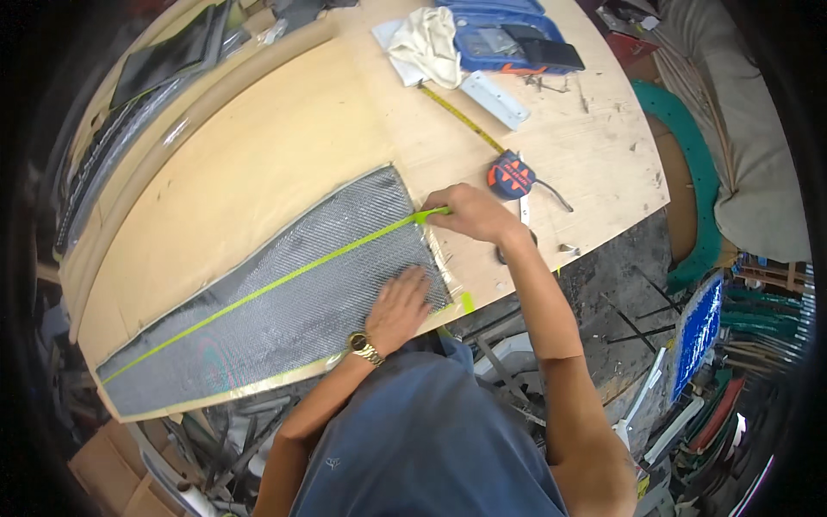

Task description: The person measures a strip of carbon fiber on a workbench using a measuring tape, applies tape to mark a line, and cuts the material with shears. They then wipe the surface with a cloth, fold the cut piece, and walk down a set of stairs while holding the material and a phone.

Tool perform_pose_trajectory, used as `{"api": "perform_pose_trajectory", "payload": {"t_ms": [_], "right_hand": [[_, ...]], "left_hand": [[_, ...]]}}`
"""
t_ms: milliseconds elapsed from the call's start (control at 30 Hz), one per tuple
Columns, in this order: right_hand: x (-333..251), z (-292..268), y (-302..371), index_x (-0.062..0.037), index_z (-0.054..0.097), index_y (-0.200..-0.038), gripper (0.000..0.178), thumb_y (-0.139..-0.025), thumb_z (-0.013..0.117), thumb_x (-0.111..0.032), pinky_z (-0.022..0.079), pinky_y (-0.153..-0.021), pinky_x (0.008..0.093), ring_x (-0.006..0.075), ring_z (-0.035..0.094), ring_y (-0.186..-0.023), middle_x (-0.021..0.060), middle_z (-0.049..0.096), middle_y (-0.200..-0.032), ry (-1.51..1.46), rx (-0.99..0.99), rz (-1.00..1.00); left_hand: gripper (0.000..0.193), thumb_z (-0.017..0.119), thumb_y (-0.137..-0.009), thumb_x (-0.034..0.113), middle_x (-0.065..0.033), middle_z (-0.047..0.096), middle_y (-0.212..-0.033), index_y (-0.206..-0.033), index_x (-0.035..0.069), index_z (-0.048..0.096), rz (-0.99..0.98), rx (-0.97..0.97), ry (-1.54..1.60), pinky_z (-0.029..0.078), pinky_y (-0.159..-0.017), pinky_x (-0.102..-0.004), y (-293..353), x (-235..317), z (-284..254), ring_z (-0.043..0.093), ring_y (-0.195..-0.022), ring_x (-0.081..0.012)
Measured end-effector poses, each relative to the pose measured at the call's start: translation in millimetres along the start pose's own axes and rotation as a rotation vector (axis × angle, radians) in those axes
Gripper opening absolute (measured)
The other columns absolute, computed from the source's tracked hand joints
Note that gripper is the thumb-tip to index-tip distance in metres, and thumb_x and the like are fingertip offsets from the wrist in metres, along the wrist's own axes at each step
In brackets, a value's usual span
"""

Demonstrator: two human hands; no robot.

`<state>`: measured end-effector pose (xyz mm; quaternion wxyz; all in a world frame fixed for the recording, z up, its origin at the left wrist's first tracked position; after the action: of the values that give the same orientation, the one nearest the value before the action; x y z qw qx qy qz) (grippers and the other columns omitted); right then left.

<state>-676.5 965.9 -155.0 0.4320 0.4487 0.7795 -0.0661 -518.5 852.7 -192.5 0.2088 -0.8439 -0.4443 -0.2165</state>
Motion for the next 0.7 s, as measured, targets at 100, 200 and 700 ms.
{"api": "perform_pose_trajectory", "payload": {"t_ms": [100,200,700], "right_hand": [[-0.1,-0.7,-0.8,0.0005,0.066,-0.106,0.025,-0.086,0.064,-0.015,0.049,-0.078,0.034,0.027,0.065,-0.083,0.0181,0.069,-0.093,0.037,-0.065,0.044],[-5.8,3.1,-9.0,0.0001,0.066,-0.106,0.026,-0.085,0.064,-0.015,0.049,-0.077,0.0345,0.0269,0.065,-0.082,0.0185,0.069,-0.092,0.06,-0.084,-0.004],[-9.3,10.3,-5.9,0.0064,0.065,-0.103,0.024,-0.085,0.061,-0.009,0.042,-0.061,0.0274,0.0107,0.051,-0.066,0.005,0.057,-0.071,-0.049,-0.065,0.164]], "left_hand": [[0.049,0.063,-0.086,0.025,-0.0193,0.04,-0.143,-0.125,-0.003,0.051,-0.053,0.01,0.013,0.031,-0.111,-0.0449,-16.3,-22.1,-10.0,0.036,-0.136,-0.0323],[0.048,0.065,-0.084,0.023,-0.0187,0.04,-0.143,-0.122,-0.003,0.053,-0.072,0.002,0.027,0.029,-0.112,-0.0462,-18.2,-33.2,-16.7,0.035,-0.136,-0.0328],[0.018,0.062,-0.093,0.019,-0.0048,0.066,-0.076,-0.094,0.002,0.067,-1.199,0.577,1.241,0.044,-0.047,-0.0208,240.7,-68.2,-10.5,0.058,-0.058,-0.0073]]}}
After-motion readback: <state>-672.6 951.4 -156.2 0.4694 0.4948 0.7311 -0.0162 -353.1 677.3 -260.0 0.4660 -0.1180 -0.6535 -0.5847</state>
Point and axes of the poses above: each hand's wrist, its own y-axis away from the middle knuckle, its own z-axis out of the palm, x = y × z, the point moved 7 cm from there along -y, towards the middle knuckle
